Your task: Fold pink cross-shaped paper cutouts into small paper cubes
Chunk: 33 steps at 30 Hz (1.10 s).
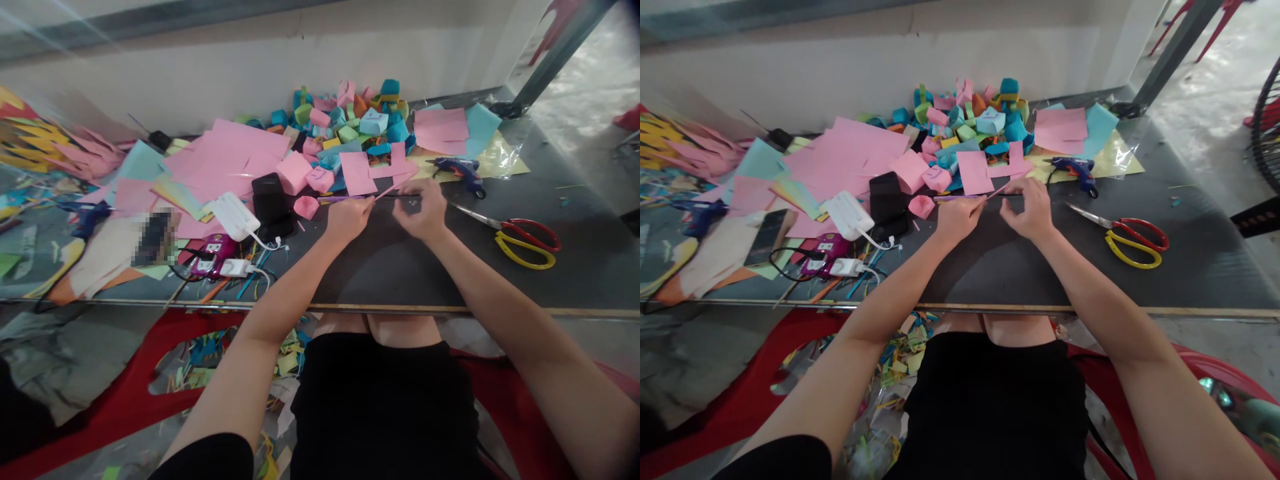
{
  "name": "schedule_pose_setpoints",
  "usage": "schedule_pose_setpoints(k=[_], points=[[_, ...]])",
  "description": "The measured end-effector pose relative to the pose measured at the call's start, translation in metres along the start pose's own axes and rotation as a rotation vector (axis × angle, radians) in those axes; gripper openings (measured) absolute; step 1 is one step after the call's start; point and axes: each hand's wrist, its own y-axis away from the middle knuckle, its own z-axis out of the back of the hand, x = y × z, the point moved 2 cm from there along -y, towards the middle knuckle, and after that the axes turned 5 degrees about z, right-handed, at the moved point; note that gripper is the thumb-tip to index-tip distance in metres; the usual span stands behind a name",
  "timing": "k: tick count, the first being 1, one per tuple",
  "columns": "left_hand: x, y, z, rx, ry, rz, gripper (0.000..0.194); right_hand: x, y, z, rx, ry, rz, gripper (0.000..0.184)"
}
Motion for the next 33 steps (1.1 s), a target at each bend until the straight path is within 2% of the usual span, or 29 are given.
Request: schedule_pose_setpoints(k=[3, 9, 20, 25, 33], points=[[-0.008, 0.004, -0.005, 0.025, -0.058, -0.144, 0.031, 0.007, 0.004, -0.011, 0.173, 0.071, 0.091, 0.019], [-0.017, 0.006, -0.008, 0.082, -0.097, -0.260, 0.033, 0.005, 0.001, -0.015, 0.253, 0.089, 0.129, 0.021], [-0.006, 0.004, -0.008, 0.054, -0.063, -0.299, 0.031, 0.003, -0.005, -0.011, 0.377, 0.126, 0.141, 0.017], [0.000, 0.001, -0.003, 0.023, -0.045, -0.264, 0.031, -0.006, -0.008, -0.004, 0.351, 0.138, 0.095, 0.018], [0.007, -0.003, 0.005, 0.047, -0.057, -0.192, 0.031, -0.028, -0.012, 0.004, 0.334, 0.171, 0.042, 0.023]])
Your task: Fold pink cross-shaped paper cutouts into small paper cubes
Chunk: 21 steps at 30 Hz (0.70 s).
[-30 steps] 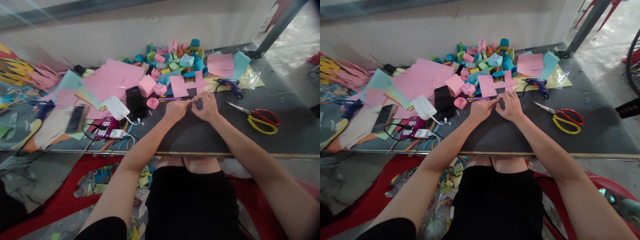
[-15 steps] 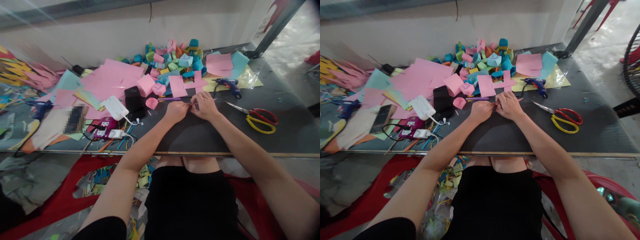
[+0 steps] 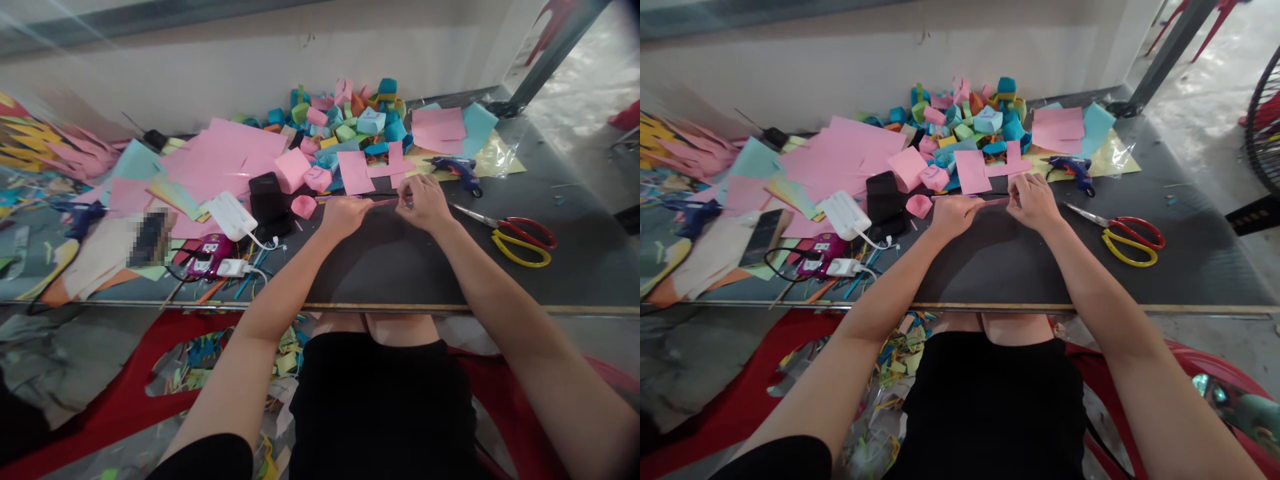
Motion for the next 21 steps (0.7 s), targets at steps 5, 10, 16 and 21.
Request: schedule_pose_setpoints(k=[5, 10, 16, 21], points=[[0.006, -0.003, 0.002, -0.026, 0.026, 0.025, 0.030, -0.018, 0.001, 0.006, -0.056, 0.006, -0.026, 0.025], [0.013, -0.003, 0.000, -0.035, 0.002, 0.021, 0.035, -0.031, 0.003, 0.009, -0.071, 0.016, -0.085, 0.028], [0.019, -0.003, -0.002, -0.079, -0.037, -0.016, 0.037, -0.043, 0.005, 0.012, -0.066, 0.046, -0.119, 0.029], [0.018, -0.004, -0.002, -0.069, -0.010, 0.007, 0.030, -0.044, 0.006, 0.011, -0.059, 0.048, -0.121, 0.032]])
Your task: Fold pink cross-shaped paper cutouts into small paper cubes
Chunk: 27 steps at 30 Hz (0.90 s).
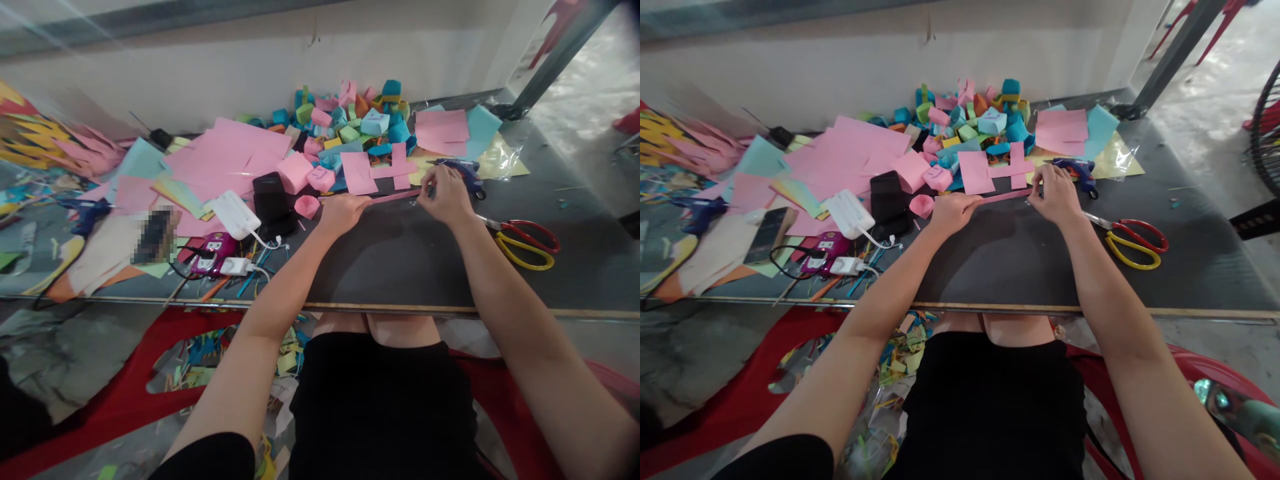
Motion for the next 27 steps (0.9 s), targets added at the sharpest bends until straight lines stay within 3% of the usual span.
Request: schedule_pose_setpoints(k=[8, 11, 13, 17, 21, 23, 27], points=[[0.009, -0.003, 0.003, -0.007, 0.167, 0.129, 0.019, -0.016, 0.001, 0.005, -0.033, -0.062, -0.044, 0.031], [0.012, -0.006, 0.005, 0.040, 0.430, 0.216, 0.021, -0.024, 0.003, 0.000, -0.114, -0.189, -0.092, 0.033], [0.010, -0.007, 0.004, 0.134, 0.687, 0.283, 0.029, -0.021, 0.003, -0.007, -0.162, -0.314, -0.125, 0.033], [-0.001, -0.006, -0.003, 0.376, 1.103, 0.395, 0.049, 0.010, 0.000, -0.021, -0.135, -0.736, -0.159, 0.051], [-0.012, -0.001, -0.006, 0.611, 1.247, 0.384, 0.069, 0.056, 0.000, -0.019, 0.095, -1.266, -0.159, 0.070], [-0.015, 0.000, -0.005, 0.638, 1.261, 0.371, 0.073, 0.073, 0.002, -0.014, 0.167, -1.396, -0.161, 0.056], [-0.015, -0.002, -0.001, 0.536, 1.241, 0.350, 0.070, 0.086, 0.005, -0.007, 0.195, -1.460, -0.198, 0.042]])
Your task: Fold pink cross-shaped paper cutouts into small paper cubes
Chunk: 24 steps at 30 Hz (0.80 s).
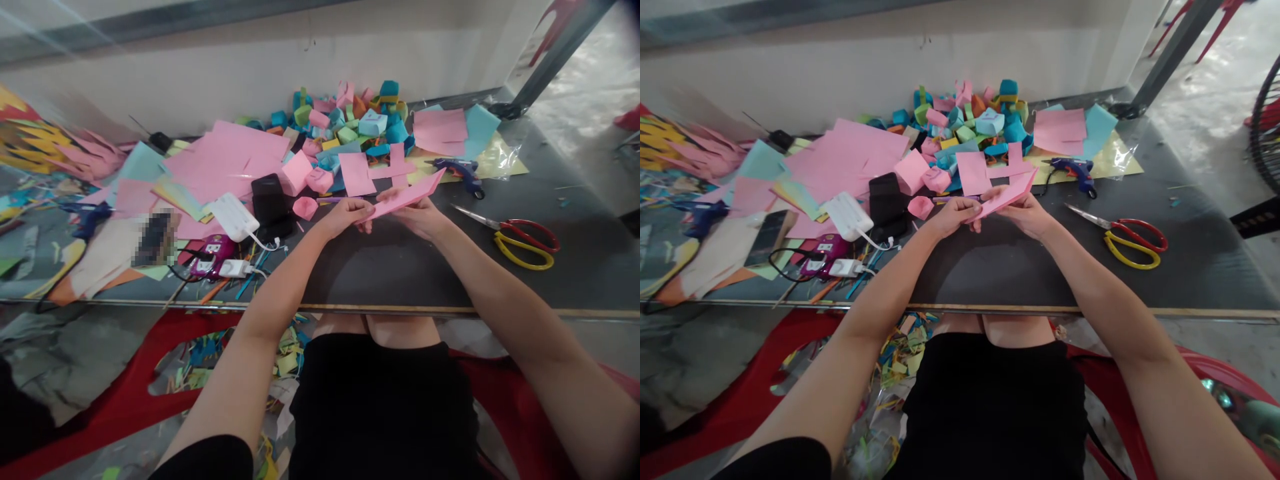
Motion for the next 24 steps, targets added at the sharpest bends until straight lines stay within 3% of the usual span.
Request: schedule_pose_setpoints(k=[4, 7, 12, 18, 24], points=[[-0.001, 0.000, 0.003, -0.144, -0.042, -0.069, 0.068, 0.003, -0.001, 0.002, -0.083, -0.032, -0.040, 0.057], [-0.001, 0.000, 0.004, -0.239, -0.093, -0.085, 0.058, 0.000, -0.004, 0.008, -0.217, -0.019, -0.055, 0.061], [-0.001, 0.000, 0.003, -0.312, -0.203, -0.083, 0.040, -0.009, -0.007, 0.017, -0.448, 0.190, -0.009, 0.073], [-0.003, 0.000, 0.001, -0.309, -0.266, -0.069, 0.037, -0.006, -0.006, 0.014, -0.422, 0.305, 0.022, 0.086], [-0.003, 0.001, 0.003, -0.270, -0.262, -0.051, 0.039, -0.006, -0.006, 0.015, -0.432, 0.276, 0.020, 0.082]])
